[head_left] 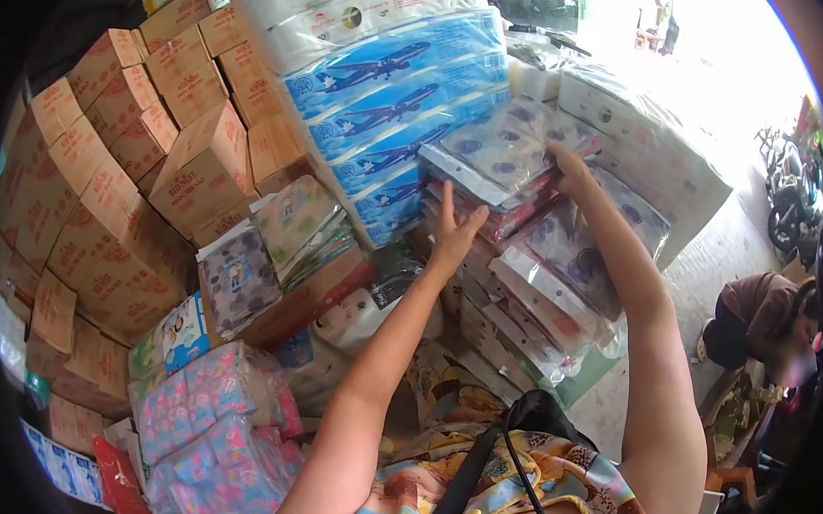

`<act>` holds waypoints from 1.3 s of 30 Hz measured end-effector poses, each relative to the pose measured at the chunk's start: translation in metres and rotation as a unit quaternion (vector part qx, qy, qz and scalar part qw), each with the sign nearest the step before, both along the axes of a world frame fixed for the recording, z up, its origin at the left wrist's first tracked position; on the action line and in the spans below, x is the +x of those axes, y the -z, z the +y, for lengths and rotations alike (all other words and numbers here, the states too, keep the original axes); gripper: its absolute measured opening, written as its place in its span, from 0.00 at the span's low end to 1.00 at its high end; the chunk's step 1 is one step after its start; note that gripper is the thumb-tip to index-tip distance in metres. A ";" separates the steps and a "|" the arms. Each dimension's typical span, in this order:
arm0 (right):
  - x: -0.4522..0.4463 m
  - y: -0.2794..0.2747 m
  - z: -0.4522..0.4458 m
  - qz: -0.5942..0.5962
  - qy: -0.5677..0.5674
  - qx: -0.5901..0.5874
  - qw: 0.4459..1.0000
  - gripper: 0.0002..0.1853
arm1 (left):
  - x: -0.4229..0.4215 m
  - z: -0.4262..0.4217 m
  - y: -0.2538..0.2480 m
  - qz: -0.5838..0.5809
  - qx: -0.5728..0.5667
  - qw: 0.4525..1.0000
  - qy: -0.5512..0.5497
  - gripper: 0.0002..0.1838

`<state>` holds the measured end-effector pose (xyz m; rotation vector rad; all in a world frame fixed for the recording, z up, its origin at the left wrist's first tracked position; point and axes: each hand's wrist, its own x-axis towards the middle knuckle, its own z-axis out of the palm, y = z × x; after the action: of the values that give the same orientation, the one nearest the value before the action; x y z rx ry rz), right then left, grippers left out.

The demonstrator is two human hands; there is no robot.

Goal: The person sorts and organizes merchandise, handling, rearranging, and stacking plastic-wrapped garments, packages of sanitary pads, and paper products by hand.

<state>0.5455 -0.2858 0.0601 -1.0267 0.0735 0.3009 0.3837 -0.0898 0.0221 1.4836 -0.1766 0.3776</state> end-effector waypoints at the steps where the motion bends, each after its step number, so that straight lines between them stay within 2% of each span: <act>1: 0.000 0.000 0.001 0.002 0.002 0.001 1.000 0.14 | 0.003 -0.002 0.002 0.002 0.001 1.000 0.002 0.48; 3: 0.004 0.000 0.006 -0.045 0.000 0.042 0.998 0.17 | 0.011 -0.004 0.007 -0.055 0.181 0.981 -0.039 0.44; 4: 0.005 0.000 0.005 -0.043 -0.003 0.042 0.998 0.17 | 0.013 -0.005 0.010 -0.053 0.181 0.981 -0.041 0.44; 6: -0.008 -0.015 0.004 -0.073 0.092 -0.074 0.990 0.21 | 0.013 -0.006 0.013 -0.089 0.193 0.977 -0.028 0.41; 7: -0.017 -0.020 0.004 -0.110 0.148 -0.192 0.964 0.24 | 0.015 -0.007 0.016 -0.082 0.163 0.983 0.001 0.40; 8: -0.021 -0.018 0.005 -0.152 0.192 -0.305 0.920 0.27 | 0.018 -0.006 0.022 -0.074 0.131 0.988 0.020 0.40; 10: -0.003 0.003 -0.002 -0.308 0.227 -0.491 0.783 0.27 | 0.010 -0.009 0.012 -0.071 0.146 0.987 0.007 0.42; 12: -0.004 0.003 -0.006 -0.374 0.051 -0.600 0.705 0.26 | 0.013 -0.013 0.017 -0.060 0.145 0.988 -0.010 0.41; 14: 0.003 0.006 -0.008 -0.401 -0.055 -0.694 0.596 0.26 | 0.001 -0.012 0.002 -0.020 0.135 0.991 0.005 0.43; 16: 0.021 0.023 -0.020 -0.478 -0.060 -0.654 0.583 0.26 | 0.005 -0.007 0.011 -0.034 0.148 0.988 0.021 0.44; 18: 0.006 -0.004 -0.018 -0.449 -0.141 -0.647 0.599 0.27 | -0.007 0.003 0.006 -0.020 0.150 0.988 0.027 0.45; 20: 0.002 -0.016 -0.013 -0.448 -0.167 -0.644 0.597 0.23 | -0.017 0.016 0.010 0.012 0.005 0.999 0.053 0.42; 22: -0.018 -0.032 0.008 -0.412 0.014 -0.767 0.493 0.24 | -0.030 0.042 0.017 0.051 -0.041 0.998 -0.008 0.41; 23: -0.032 -0.042 0.022 -0.413 0.016 -0.766 0.492 0.24 | -0.035 0.056 0.026 0.050 -0.049 0.996 -0.057 0.40; 25: -0.065 -0.059 0.057 -0.497 0.031 -0.688 0.528 0.25 | -0.063 0.091 0.031 0.144 -0.117 0.977 -0.102 0.36; 27: -0.089 -0.059 0.094 -0.590 0.043 -0.667 0.452 0.25 | -0.078 0.132 0.051 0.202 -0.180 0.948 -0.166 0.30; 29: -0.117 -0.067 0.137 -0.617 -0.108 -0.577 0.524 0.25 | -0.094 0.167 0.069 0.197 -0.350 0.883 -0.242 0.25; 31: -0.156 -0.082 0.181 -0.553 -0.304 -0.540 0.557 0.27 | -0.102 0.206 0.092 0.186 -0.474 0.819 -0.265 0.14; 33: -0.152 -0.054 0.225 -0.586 -0.396 -0.487 0.512 0.30 | -0.120 0.229 0.093 0.172 -0.489 0.808 -0.281 0.14; 35: -0.156 -0.021 0.275 -0.620 -0.374 -0.473 0.502 0.33 | -0.132 0.246 0.094 0.154 -0.505 0.795 -0.299 0.14; 37: -0.155 0.023 0.323 -0.655 -0.293 -0.452 0.530 0.34 | -0.138 0.259 0.098 0.166 -0.510 0.794 -0.287 0.17; 38: -0.157 0.038 0.343 -0.661 -0.296 -0.447 0.525 0.34 | -0.139 0.263 0.099 0.159 -0.512 0.792 -0.292 0.17; 39: -0.161 0.048 0.360 -0.690 -0.228 -0.471 0.500 0.35 | -0.139 0.267 0.100 0.173 -0.505 0.796 -0.285 0.18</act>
<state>0.3845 0.0747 0.0118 -2.1249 -1.7422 -0.2419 0.2444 0.1768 -0.0781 0.4666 0.7060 0.5529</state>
